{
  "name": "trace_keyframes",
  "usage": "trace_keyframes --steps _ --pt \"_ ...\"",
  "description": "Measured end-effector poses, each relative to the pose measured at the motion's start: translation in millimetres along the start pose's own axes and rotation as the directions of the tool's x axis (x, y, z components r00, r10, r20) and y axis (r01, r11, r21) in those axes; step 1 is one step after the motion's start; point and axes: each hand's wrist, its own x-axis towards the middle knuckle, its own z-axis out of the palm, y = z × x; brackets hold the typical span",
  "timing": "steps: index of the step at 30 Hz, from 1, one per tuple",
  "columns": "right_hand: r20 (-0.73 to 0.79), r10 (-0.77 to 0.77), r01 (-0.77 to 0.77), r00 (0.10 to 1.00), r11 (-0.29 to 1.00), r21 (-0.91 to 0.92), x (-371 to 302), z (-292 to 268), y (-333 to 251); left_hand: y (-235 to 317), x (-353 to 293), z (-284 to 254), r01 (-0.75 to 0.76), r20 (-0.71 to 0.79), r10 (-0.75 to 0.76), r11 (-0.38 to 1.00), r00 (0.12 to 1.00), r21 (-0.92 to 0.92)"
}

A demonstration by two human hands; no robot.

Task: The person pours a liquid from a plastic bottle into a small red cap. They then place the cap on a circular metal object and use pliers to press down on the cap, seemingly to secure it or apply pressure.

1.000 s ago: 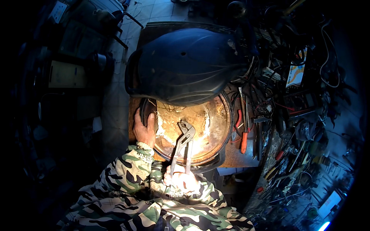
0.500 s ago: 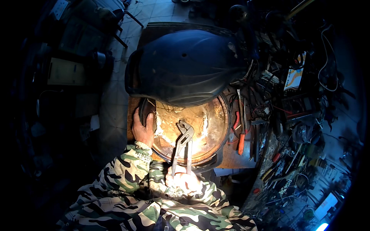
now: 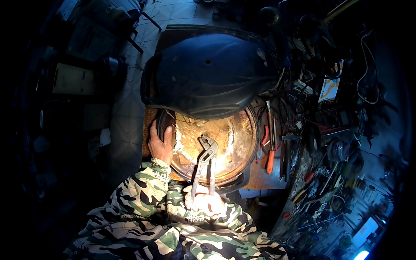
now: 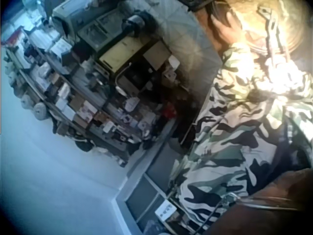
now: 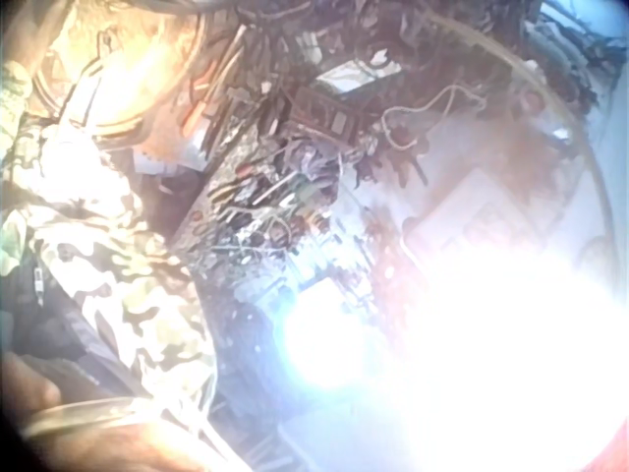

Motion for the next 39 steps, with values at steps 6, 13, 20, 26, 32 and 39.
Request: trace_keyframes --steps 6,13,20,26,32,39 --pt "-0.085 0.063 -0.067 0.994 0.997 -0.049 -0.1 -2.7 -7.4 -3.1 -0.9 1.0 -0.034 -0.026 0.035 0.999 0.999 0.027" --pt "-0.219 0.062 -0.091 0.974 0.988 -0.124 -13.9 -3.2 -16.5 -0.7 2.2 -0.5 0.017 0.014 -0.016 1.0 1.0 -0.011" --pt "-0.063 0.097 -0.107 0.993 0.976 -0.187 -10.0 -0.1 -21.1 0.1 2.4 -1.1 0.006 0.019 -0.006 1.0 1.0 -0.013" --pt "-0.14 0.072 -0.097 0.988 0.979 -0.18 -6.5 27.9 -23.7 -0.3 0.3 -1.9 0.018 0.012 -0.017 1.0 1.0 -0.023" --pt "-0.054 0.045 -0.044 0.998 0.999 0.017 0.0 18.3 -11.7 -3.6 2.4 -0.2 0.006 0.002 -0.006 1.0 1.0 -0.007" --pt "-0.078 0.122 -0.121 0.989 0.992 0.027 -7.0 10.2 -17.1 5.3 1.2 -2.9 -0.002 0.002 0.002 0.999 1.0 -0.036"
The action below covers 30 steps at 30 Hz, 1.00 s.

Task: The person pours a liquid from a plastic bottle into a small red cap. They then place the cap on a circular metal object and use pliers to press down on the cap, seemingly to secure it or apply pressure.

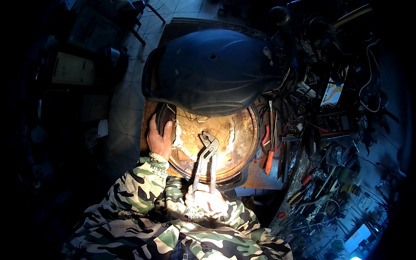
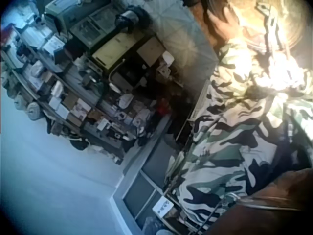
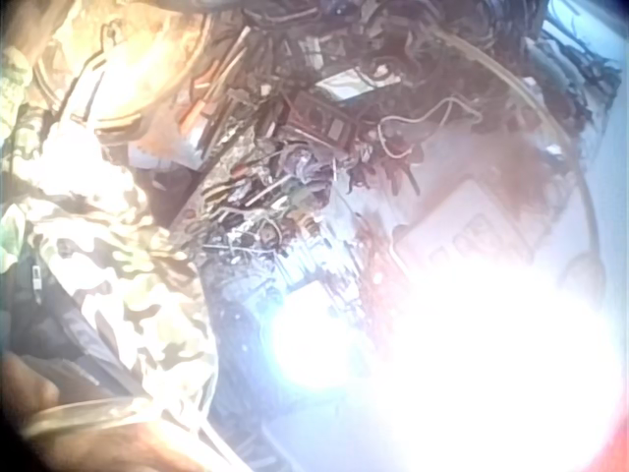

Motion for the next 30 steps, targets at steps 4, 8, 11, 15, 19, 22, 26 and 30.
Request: trace_keyframes --steps 4,8,11,15,19,22,26,30 --pt "0.066 -0.09 0.089 0.994 0.996 0.012 13.7 2.0 14.2 -5.4 -0.3 3.1 0.027 -0.006 -0.026 0.999 1.0 0.041" --pt "0.113 -0.132 0.126 0.985 0.99 0.064 24.1 3.4 20.7 -4.8 -1.4 1.9 0.037 0.012 -0.038 0.999 0.999 0.017" --pt "-0.013 -0.096 0.095 0.995 0.991 -0.096 17.8 14.6 13.8 -7.8 -0.9 2.0 0.028 0.014 -0.028 0.999 1.0 0.02" --pt "0.002 -0.087 0.087 0.996 0.994 -0.073 15.5 12.4 10.9 -5.2 -0.1 1.7 0.025 0.014 -0.026 1.0 1.0 0.013" --pt "-0.001 -0.037 0.037 0.999 0.999 -0.033 4.1 -1.6 3.4 -6.2 -1.2 1.8 -0.029 -0.016 0.03 0.999 0.999 0.034" --pt "-0.025 -0.016 0.015 1.0 0.999 -0.05 1.1 0.1 0.6 -4.2 0.2 2.2 -0.024 -0.008 0.024 0.999 1.0 0.034" --pt "0.036 -0.079 0.08 0.996 0.996 -0.029 10.9 0.1 13.4 -10.1 -1.3 4.1 -0.028 -0.025 0.029 0.998 0.999 0.063" --pt "0.026 -0.098 0.097 0.995 0.995 0.013 21.8 2.7 25.1 -3.6 -2.5 3.1 -0.021 -0.026 0.022 0.999 0.999 0.027"
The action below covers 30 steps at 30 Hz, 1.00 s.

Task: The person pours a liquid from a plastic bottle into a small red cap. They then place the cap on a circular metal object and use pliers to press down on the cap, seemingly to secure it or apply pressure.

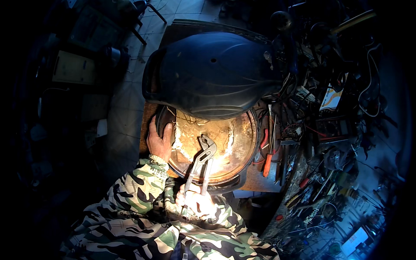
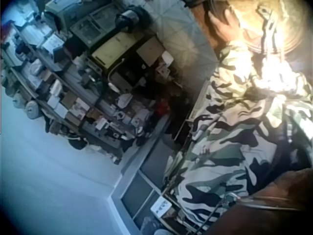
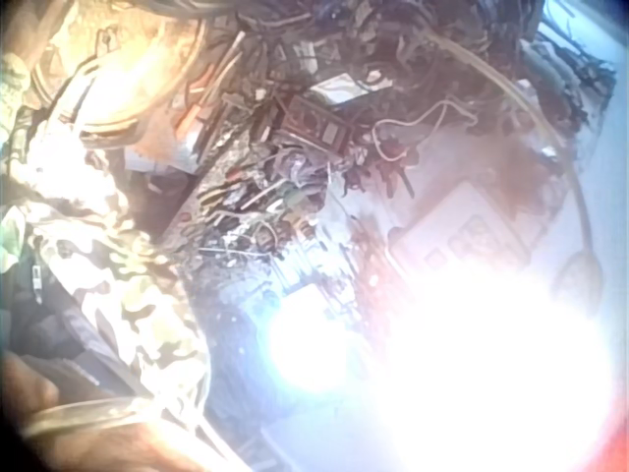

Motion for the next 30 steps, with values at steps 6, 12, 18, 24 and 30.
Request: trace_keyframes --steps 6,12,18,24,30 --pt "0.048 0.01 -0.012 0.999 0.999 0.048 -4.6 0.3 -9.7 -1.2 1.5 -0.2 -0.018 -0.01 0.019 0.998 1.0 0.067" --pt "-0.039 0.071 -0.074 0.997 0.996 -0.059 -16.3 4.6 -25.9 -5.6 1.9 -0.1 -0.02 -0.007 0.02 0.999 1.0 0.038" --pt "-0.064 -0.023 0.015 0.998 0.993 -0.119 -6.6 15.1 -14.1 -3.9 1.0 -0.9 0.038 0.03 -0.039 0.999 0.999 0.01" --pt "-0.053 0.035 -0.04 0.998 0.993 -0.108 -13.2 11.0 -23.0 -1.2 1.4 -1.8 -0.008 0.007 0.008 1.0 1.0 0.02" --pt "-0.018 0.066 -0.067 0.998 0.997 -0.049 -16.1 -4.0 -24.6 -4.1 1.6 -1.7 0.02 0.027 -0.021 1.0 0.999 0.02"
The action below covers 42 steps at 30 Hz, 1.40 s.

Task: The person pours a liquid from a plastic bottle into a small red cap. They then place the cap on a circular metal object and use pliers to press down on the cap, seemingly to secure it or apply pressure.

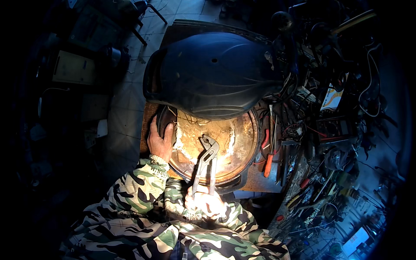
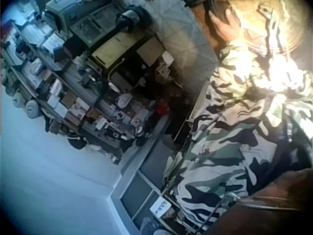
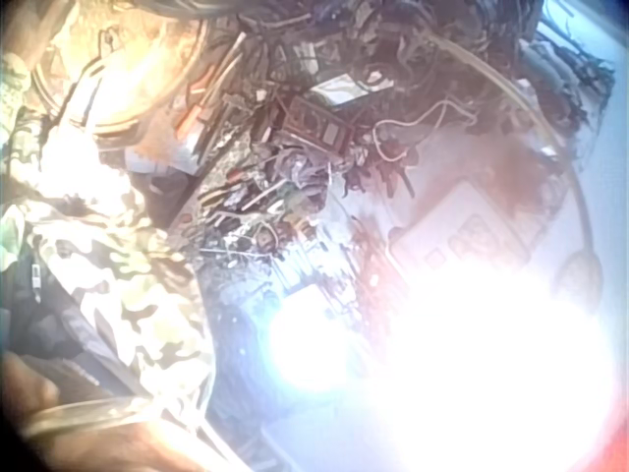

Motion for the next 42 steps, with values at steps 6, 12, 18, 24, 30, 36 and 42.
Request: trace_keyframes --steps 6,12,18,24,30,36,42 --pt "0.07 -0.095 0.088 0.993 0.991 0.102 22.5 2.9 24.5 2.0 1.1 -1.2 0.009 0.008 -0.009 0.999 1.0 -0.046" --pt "0.055 -0.058 0.054 0.997 0.996 0.067 10.5 -0.2 13.4 1.8 0.7 0.1 -0.001 -0.005 0.001 1.0 1.0 0.004" --pt "0.035 0.03 -0.031 0.999 0.999 0.032 -2.0 -0.4 -3.4 2.8 -0.1 -1.6 0.016 0.002 -0.017 1.0 1.0 0.005" --pt "0.088 -0.134 0.128 0.987 0.989 0.076 19.5 9.0 21.8 7.4 0.6 -1.7 -0.023 0.001 0.023 1.0 1.0 0.003" --pt "0.009 0.035 -0.033 0.999 0.987 -0.158 1.3 -12.6 -1.6 12.9 -0.4 -3.6 -0.002 -0.011 0.002 1.0 1.0 0.019" --pt "-0.115 -0.139 0.08 0.984 0.906 -0.416 -33.4 4.8 -15.8 4.1 5.1 -0.5 -0.045 -0.017 0.046 0.997 0.999 0.065" --pt "-0.438 -0.606 0.016 0.664 0.597 -0.802 -108.7 22.1 -33.2 7.5 3.9 -7.5 -0.13 -0.001 0.13 0.991 0.991 0.022"
